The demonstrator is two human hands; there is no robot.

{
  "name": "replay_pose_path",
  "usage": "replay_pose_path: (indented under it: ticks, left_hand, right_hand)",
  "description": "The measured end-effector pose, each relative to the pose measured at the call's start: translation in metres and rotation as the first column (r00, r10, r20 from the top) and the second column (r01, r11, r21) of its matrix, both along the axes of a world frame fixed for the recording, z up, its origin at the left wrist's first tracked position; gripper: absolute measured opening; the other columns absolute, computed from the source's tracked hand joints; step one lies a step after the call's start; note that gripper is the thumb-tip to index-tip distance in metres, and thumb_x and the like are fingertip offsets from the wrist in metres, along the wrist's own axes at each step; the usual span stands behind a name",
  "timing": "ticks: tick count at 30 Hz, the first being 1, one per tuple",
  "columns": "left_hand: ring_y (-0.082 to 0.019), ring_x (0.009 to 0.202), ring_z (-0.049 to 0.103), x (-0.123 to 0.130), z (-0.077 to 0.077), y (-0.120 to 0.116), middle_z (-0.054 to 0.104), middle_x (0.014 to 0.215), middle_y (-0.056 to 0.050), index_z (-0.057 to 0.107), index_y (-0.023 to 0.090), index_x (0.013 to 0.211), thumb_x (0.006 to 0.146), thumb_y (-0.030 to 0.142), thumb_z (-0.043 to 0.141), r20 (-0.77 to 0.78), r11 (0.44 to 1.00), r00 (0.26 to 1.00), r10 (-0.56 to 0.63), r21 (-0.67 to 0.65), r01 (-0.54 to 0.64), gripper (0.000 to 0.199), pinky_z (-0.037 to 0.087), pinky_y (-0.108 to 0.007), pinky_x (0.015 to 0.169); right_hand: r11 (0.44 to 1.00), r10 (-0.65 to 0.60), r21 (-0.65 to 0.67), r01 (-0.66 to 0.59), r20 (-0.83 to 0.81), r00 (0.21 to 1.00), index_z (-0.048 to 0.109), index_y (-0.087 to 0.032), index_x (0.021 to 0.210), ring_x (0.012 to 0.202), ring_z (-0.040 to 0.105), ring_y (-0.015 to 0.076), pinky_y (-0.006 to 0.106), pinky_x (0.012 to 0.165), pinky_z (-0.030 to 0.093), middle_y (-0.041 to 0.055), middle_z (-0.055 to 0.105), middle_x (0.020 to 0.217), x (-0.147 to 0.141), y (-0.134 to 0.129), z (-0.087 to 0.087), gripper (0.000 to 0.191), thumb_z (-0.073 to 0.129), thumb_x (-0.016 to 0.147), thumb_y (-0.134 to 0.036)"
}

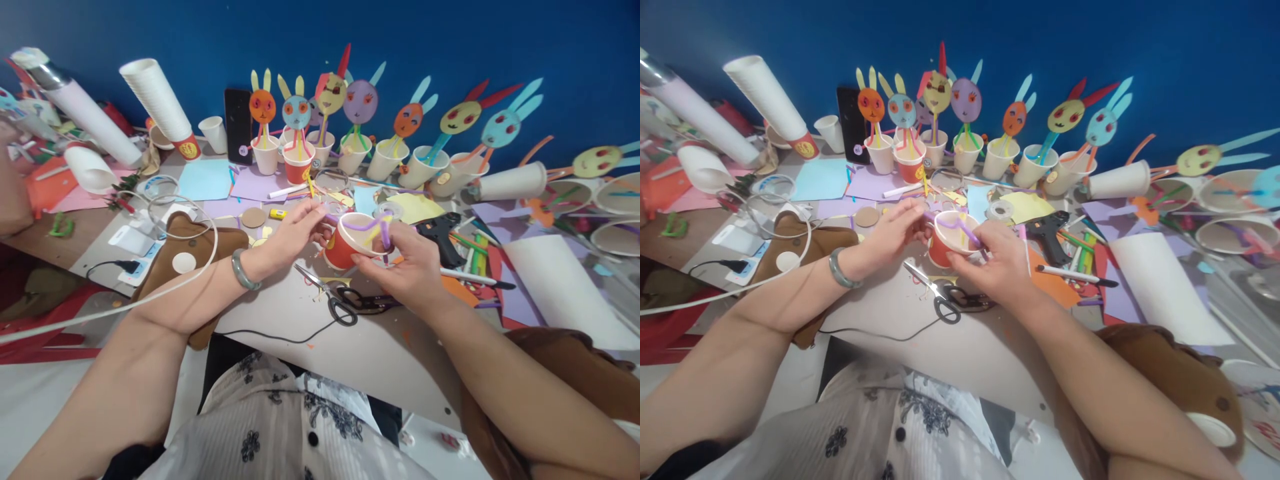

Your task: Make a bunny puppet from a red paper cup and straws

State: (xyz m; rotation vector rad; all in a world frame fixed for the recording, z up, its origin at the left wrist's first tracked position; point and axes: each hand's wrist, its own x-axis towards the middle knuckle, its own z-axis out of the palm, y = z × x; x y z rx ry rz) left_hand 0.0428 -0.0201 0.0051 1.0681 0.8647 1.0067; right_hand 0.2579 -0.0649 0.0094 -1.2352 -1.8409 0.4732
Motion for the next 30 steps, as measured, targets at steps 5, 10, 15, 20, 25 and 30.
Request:
replay_pose_path:
  ticks: [5, 10, 15, 20, 25, 30]
  left_hand:
    - [-0.010, 0.069, 0.067, 0.001, 0.000, 0.004, 0.070, 0.082, 0.000, 0.054, 0.019, 0.091, 0.102, 0.033, 0.062, 0.033, 0.986, 0.998, 0.057, -0.157, -0.051, 0.020, 0.057, -0.024, 0.068]
    - [-0.011, 0.076, 0.068, -0.006, -0.005, 0.012, 0.071, 0.086, -0.003, 0.056, 0.018, 0.087, 0.097, 0.033, 0.063, -0.025, 0.998, 0.999, -0.044, -0.048, 0.042, 0.020, 0.058, -0.026, 0.075]
    - [-0.019, 0.111, 0.071, -0.016, -0.010, 0.021, 0.076, 0.119, -0.008, 0.070, 0.019, 0.109, 0.091, 0.050, 0.079, -0.219, 0.849, 0.973, -0.077, 0.497, 0.179, 0.037, 0.056, -0.034, 0.100]
    - [-0.024, 0.112, 0.076, -0.016, -0.011, 0.015, 0.082, 0.119, -0.009, 0.079, 0.023, 0.114, 0.088, 0.054, 0.084, -0.325, 0.654, 0.933, -0.156, 0.674, 0.344, 0.040, 0.059, -0.037, 0.102]
    - [-0.020, 0.102, 0.079, -0.011, -0.004, 0.004, 0.084, 0.113, -0.007, 0.083, 0.024, 0.110, 0.097, 0.047, 0.077, -0.279, 0.669, 0.932, -0.230, 0.650, 0.360, 0.027, 0.062, -0.032, 0.093]
    - [-0.019, 0.101, 0.077, -0.010, 0.005, 0.000, 0.083, 0.110, -0.008, 0.083, 0.024, 0.110, 0.096, 0.041, 0.079, -0.251, 0.626, 0.922, -0.295, 0.678, 0.385, 0.022, 0.061, -0.032, 0.092]
  right_hand:
    - [0.990, -0.026, -0.139, 0.014, -0.081, 0.996, 0.051, -0.027, 0.071, 0.065, 0.046, 0.0178, 0.035, 0.066, 0.036, -0.0023, 0.052, 0.069, 0.004, 0.002, -0.006, 0.034, 0.082, 0.075, -0.041]
    - [0.979, 0.045, -0.190, -0.073, -0.145, 0.988, 0.053, -0.026, 0.073, 0.067, 0.048, 0.0172, 0.034, 0.067, 0.039, -0.0027, 0.054, 0.070, 0.005, 0.003, -0.010, 0.033, 0.082, 0.077, -0.041]
    - [0.958, 0.215, -0.184, -0.221, -0.052, 0.975, 0.051, -0.024, 0.070, 0.065, 0.044, 0.0153, 0.031, 0.063, 0.034, -0.0028, 0.050, 0.067, 0.000, 0.002, -0.007, 0.032, 0.079, 0.080, -0.037]
    - [0.942, 0.302, -0.150, -0.299, -0.003, 0.953, 0.052, -0.024, 0.071, 0.066, 0.046, 0.0155, 0.032, 0.066, 0.037, -0.0021, 0.052, 0.068, -0.004, 0.000, -0.009, 0.031, 0.077, 0.084, -0.036]
    - [0.933, 0.334, -0.149, -0.328, 0.018, 0.942, 0.057, -0.023, 0.074, 0.066, 0.049, 0.0165, 0.032, 0.066, 0.039, -0.0007, 0.055, 0.069, -0.005, -0.001, -0.012, 0.025, 0.075, 0.086, -0.035]
    - [0.914, 0.388, -0.135, -0.383, 0.013, 0.921, 0.067, -0.022, 0.086, 0.078, 0.063, 0.0197, 0.033, 0.073, 0.046, 0.0034, 0.071, 0.083, -0.005, 0.000, -0.016, 0.011, 0.072, 0.088, -0.032]
